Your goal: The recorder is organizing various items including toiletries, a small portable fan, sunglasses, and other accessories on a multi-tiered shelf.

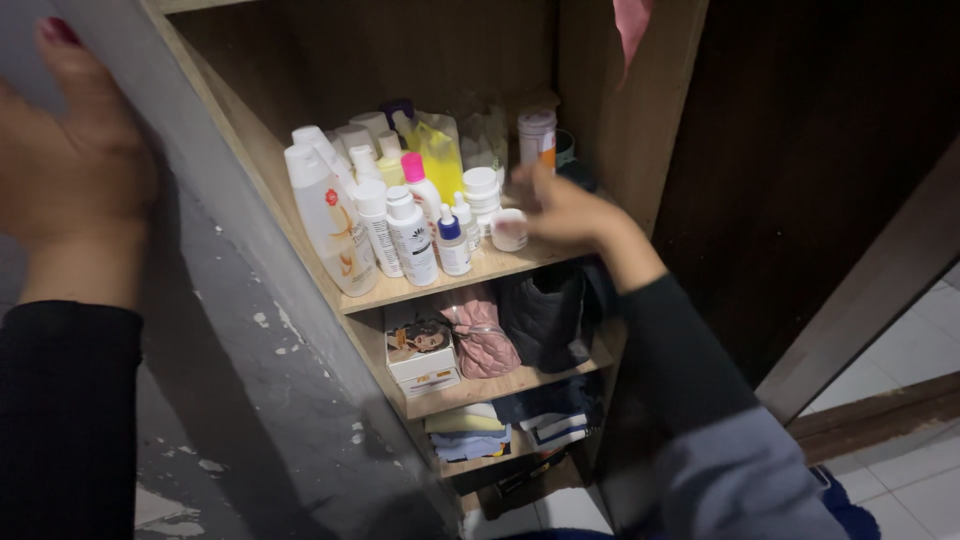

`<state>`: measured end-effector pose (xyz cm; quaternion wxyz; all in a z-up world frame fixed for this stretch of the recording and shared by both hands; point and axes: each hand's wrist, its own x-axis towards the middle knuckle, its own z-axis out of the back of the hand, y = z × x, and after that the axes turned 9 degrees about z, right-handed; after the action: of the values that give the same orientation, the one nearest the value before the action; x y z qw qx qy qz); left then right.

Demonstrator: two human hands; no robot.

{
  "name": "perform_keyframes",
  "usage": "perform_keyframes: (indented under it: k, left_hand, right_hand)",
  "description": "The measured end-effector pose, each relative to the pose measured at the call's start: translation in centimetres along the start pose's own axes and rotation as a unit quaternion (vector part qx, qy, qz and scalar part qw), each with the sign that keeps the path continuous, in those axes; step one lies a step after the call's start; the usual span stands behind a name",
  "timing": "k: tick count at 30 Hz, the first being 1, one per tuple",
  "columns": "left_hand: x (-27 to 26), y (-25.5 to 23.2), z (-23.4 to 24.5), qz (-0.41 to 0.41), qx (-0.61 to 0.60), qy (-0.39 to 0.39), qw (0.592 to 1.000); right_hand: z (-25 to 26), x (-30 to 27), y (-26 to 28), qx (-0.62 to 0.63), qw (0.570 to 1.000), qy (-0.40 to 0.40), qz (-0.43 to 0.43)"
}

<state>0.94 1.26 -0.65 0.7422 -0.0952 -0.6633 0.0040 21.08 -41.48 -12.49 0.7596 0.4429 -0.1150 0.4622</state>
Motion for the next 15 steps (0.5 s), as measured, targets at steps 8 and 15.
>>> perform_keyframes:
  k: [8,15]
  left_hand:
    - [-0.3,0.4,-0.3,-0.007,0.070,-0.057,0.996]
    - [0.2,-1.8,0.6,-0.009,-0.009,-0.021,1.000]
  right_hand:
    - [-1.7,-3.8,4.3,-0.154,0.988,0.006,-0.023]
    - [-0.7,-3.1,0.1,-0.057,0.995,-0.081,0.024]
